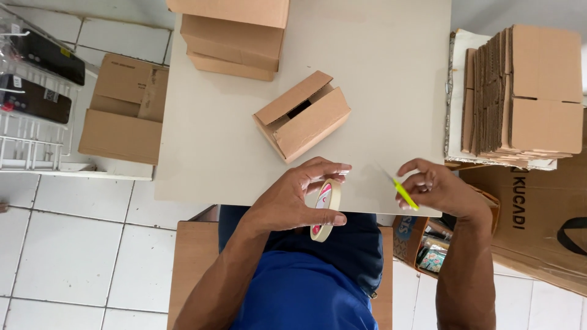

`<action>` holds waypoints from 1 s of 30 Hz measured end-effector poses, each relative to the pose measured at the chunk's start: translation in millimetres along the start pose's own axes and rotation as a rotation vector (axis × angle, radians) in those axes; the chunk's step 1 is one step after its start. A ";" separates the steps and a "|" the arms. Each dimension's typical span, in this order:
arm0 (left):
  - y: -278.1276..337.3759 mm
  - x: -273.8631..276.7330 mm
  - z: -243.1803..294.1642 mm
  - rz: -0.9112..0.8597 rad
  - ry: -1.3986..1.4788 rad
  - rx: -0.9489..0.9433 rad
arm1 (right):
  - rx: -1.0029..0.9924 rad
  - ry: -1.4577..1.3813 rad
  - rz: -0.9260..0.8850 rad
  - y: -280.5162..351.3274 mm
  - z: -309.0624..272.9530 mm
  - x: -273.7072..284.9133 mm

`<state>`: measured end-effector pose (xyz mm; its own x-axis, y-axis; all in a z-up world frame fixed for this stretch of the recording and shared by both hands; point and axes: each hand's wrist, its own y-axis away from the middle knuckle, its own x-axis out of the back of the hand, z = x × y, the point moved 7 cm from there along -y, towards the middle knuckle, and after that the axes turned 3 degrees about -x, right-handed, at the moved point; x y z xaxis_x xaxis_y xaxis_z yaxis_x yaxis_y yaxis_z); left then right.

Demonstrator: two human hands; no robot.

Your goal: Assembling small cardboard boxes by folding flaps and sealing them with adhesive tape.

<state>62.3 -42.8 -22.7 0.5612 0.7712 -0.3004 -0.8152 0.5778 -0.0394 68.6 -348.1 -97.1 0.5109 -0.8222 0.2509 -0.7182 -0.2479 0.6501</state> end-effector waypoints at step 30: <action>0.0 -14.3 -4.0 -0.082 -0.139 0.008 | 0.612 0.117 0.183 17.3 -139.7 -77.5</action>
<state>53.7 -55.0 -22.2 0.6408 0.7504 -0.1620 -0.7648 0.6423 -0.0502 82.5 -217.1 -5.1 0.3777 -0.8261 0.4182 -0.9204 -0.3843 0.0720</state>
